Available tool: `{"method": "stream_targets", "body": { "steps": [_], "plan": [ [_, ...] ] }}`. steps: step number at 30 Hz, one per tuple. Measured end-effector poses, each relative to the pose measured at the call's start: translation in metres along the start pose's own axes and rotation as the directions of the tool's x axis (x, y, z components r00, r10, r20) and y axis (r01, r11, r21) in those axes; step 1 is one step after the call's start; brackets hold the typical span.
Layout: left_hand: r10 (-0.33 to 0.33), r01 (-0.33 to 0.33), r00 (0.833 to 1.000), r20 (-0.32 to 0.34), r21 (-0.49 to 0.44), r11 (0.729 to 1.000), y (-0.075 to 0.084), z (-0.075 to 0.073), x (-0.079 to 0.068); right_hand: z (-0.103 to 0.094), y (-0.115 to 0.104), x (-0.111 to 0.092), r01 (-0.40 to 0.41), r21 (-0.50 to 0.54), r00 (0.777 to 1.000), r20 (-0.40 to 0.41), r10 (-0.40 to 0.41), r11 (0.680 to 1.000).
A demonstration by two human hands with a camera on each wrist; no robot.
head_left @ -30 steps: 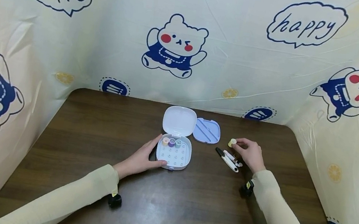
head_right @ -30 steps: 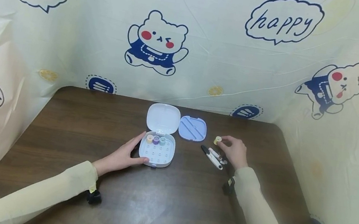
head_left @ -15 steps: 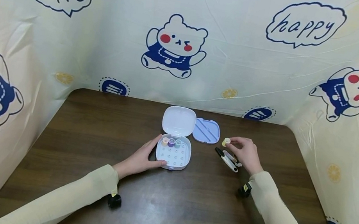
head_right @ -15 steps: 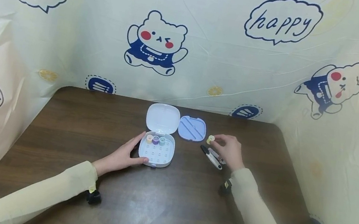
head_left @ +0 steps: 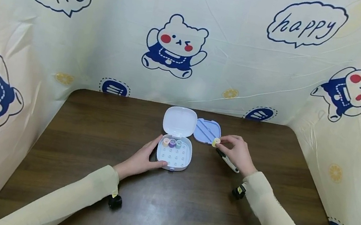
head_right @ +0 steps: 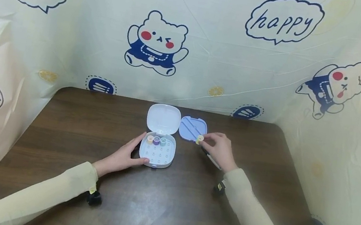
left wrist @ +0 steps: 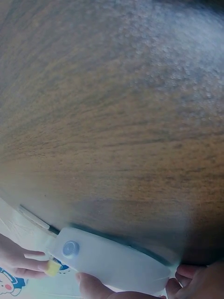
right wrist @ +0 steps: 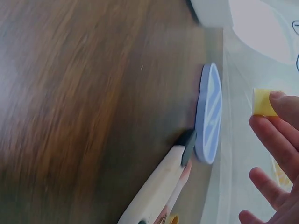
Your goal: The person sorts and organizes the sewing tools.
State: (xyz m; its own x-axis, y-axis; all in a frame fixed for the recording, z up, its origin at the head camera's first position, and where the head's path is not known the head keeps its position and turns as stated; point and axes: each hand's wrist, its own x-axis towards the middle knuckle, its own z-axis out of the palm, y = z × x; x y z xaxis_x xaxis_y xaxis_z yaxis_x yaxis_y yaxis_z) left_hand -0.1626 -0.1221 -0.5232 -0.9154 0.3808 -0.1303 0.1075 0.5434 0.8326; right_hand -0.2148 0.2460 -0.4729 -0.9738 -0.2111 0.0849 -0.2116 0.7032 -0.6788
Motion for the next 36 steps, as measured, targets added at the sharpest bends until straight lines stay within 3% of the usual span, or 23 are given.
{"method": "stream_targets", "body": {
  "steps": [36],
  "plan": [
    [0.006,-0.006,1.000,-0.004,-0.006,1.000,-0.002,0.001,0.001,0.050,-0.041,0.013,0.120,0.023,0.993,0.018,-0.120,0.993]
  ]
}}
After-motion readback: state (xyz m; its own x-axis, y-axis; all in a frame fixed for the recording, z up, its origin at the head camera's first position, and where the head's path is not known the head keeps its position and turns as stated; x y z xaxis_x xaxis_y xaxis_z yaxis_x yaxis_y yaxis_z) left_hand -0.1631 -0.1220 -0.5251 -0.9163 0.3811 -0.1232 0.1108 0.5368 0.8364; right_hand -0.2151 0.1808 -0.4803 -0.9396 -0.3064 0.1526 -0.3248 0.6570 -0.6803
